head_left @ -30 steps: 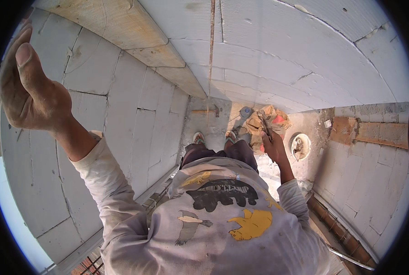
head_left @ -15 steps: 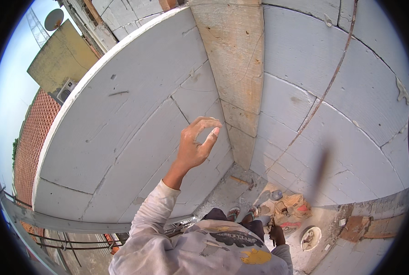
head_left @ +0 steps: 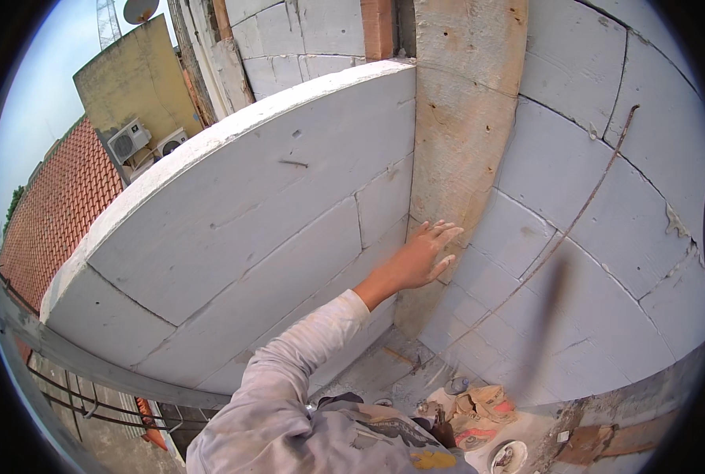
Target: The person secures a wooden plank to a white block wall using pliers and nails, then threads a wire through the plank and along the wall. The person repeatedly uses pliers to drive nails into the plank and adjusts the wire with both hands.
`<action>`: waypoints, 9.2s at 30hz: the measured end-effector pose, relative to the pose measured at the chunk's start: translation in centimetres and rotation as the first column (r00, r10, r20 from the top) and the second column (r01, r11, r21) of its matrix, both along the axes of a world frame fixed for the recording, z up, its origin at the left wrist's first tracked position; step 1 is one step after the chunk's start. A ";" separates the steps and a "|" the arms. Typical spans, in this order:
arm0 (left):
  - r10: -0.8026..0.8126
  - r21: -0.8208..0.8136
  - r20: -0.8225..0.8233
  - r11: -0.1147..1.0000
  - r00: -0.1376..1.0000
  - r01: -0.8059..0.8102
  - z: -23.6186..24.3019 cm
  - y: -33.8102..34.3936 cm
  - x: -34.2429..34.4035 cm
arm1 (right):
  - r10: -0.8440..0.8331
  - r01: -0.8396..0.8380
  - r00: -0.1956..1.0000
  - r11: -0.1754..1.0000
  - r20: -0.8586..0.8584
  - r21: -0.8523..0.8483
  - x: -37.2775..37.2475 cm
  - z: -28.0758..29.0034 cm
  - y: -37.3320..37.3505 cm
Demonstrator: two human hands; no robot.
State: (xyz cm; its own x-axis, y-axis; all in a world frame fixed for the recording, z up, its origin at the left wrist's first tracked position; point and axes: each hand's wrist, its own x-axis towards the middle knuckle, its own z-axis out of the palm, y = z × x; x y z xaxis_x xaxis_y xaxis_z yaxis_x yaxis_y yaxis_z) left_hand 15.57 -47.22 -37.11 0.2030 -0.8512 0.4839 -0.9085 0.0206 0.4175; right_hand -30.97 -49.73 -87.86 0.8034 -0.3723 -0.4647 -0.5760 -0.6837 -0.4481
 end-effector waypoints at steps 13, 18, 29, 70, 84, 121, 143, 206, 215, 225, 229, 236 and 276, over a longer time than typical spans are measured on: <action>0.566 -0.445 0.613 0.824 0.551 -0.352 22.5 2.6 3.1 | 0.160 -0.160 0.987 0.987 0.021 0.016 8.0 -2.6 -8.6; 0.612 -0.279 0.664 0.736 0.430 -0.616 26.2 5.5 6.9 | 0.171 -0.170 0.985 0.984 0.005 -0.060 10.1 -1.9 -11.5; 0.560 -0.255 0.717 0.765 0.415 -0.592 27.4 3.7 7.2 | 0.151 -0.106 0.905 0.986 0.397 -0.132 9.7 0.9 -14.2; 0.528 -0.238 0.663 0.821 0.531 -0.519 26.2 -1.0 11.8 | 0.352 0.639 0.216 0.654 0.911 -0.404 34.8 88.3 -25.3; 0.484 -0.207 0.659 0.853 0.576 -0.480 27.0 -1.5 11.6 | 0.630 0.627 0.546 0.129 0.552 -0.769 30.0 88.9 -24.8; 0.491 -0.181 0.741 0.803 0.458 -0.568 26.1 -1.2 10.8 | 0.642 0.749 0.492 0.031 0.587 -0.662 35.2 91.8 -25.7; 0.469 -0.092 0.479 0.867 0.742 -0.489 30.2 -4.4 14.9 | 0.588 0.755 0.562 -0.078 0.582 -0.651 37.6 97.6 -26.9; 0.471 -0.073 0.490 0.861 0.733 -0.504 29.4 -3.4 13.9 | 0.508 0.550 0.626 0.250 0.591 -0.797 35.0 101.6 -25.8; 0.524 -0.134 0.466 0.838 0.713 -0.529 28.7 -4.1 12.9 | 0.637 0.597 0.485 0.259 0.599 -0.759 45.0 108.4 -21.1; 0.565 -0.183 0.340 0.824 0.752 -0.536 25.7 -4.8 11.0 | 0.746 0.654 0.352 0.235 0.565 -0.719 59.2 108.3 -16.1; 0.541 -0.162 0.378 0.837 0.751 -0.522 25.2 -3.3 10.7 | 0.766 0.701 0.317 0.209 0.560 -0.682 61.7 107.5 -15.6; 0.558 -0.189 0.357 0.828 0.749 -0.527 22.8 -0.9 10.1 | 0.845 0.800 0.267 0.074 0.464 -0.595 62.9 106.2 -14.9; 0.622 -0.255 0.183 0.778 0.761 -0.574 21.3 1.2 7.3 | 0.725 0.290 0.393 0.486 0.565 -0.825 55.7 104.7 -13.7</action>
